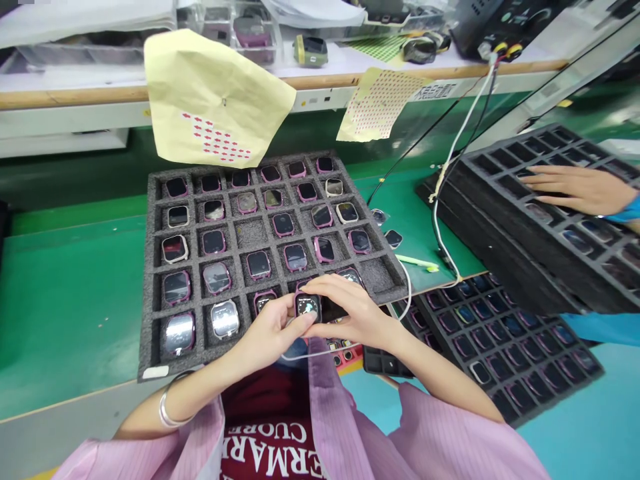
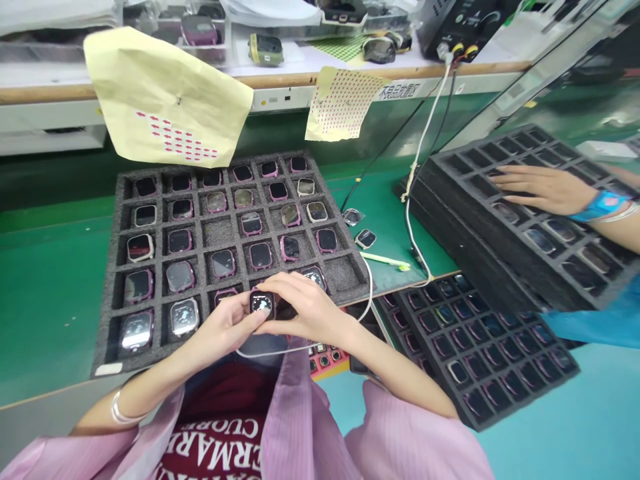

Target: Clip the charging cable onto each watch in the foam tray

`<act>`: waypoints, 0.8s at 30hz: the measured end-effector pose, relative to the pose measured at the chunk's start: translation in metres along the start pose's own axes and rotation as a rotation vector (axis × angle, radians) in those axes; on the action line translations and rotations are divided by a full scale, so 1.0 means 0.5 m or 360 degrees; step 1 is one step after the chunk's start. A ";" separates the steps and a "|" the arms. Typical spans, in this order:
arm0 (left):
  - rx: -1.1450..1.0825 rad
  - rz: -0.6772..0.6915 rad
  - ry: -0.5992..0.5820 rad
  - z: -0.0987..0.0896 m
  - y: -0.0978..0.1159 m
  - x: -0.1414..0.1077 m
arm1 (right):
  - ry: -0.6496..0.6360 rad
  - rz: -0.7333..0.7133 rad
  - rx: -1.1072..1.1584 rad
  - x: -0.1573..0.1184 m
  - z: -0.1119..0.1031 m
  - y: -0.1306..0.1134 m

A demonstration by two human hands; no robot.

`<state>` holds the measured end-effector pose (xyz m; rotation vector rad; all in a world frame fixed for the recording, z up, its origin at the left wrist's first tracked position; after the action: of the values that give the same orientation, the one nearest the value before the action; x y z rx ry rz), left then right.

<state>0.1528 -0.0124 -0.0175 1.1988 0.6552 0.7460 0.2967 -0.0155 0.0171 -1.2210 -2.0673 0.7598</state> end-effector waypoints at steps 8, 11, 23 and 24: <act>0.0119 0.0037 -0.0088 0.000 -0.002 -0.005 | -0.0024 -0.0029 0.0021 -0.003 0.006 0.009; 0.0174 0.0056 -0.0149 0.002 0.000 -0.011 | 0.0062 -0.0183 -0.0004 -0.008 -0.013 -0.002; 0.0131 0.0010 -0.0168 0.025 0.019 -0.028 | 0.0236 0.0477 -0.0680 -0.097 -0.160 0.081; 0.0059 0.0011 -0.0080 0.029 0.021 -0.027 | 0.0338 0.0485 -0.0685 -0.104 -0.160 0.071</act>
<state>0.1547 -0.0294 -0.0029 1.2504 0.6260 0.7103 0.3955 -0.0343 0.0319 -1.7990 -1.9470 0.2950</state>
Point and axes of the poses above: each hand's wrist, its own x-axis towards the middle knuckle, its own z-axis out of the palm, y = z × x, the point moved 4 cm from there along x, towards the middle knuckle, and after that the axes turned 13 degrees about z, right-handed, at the moved point
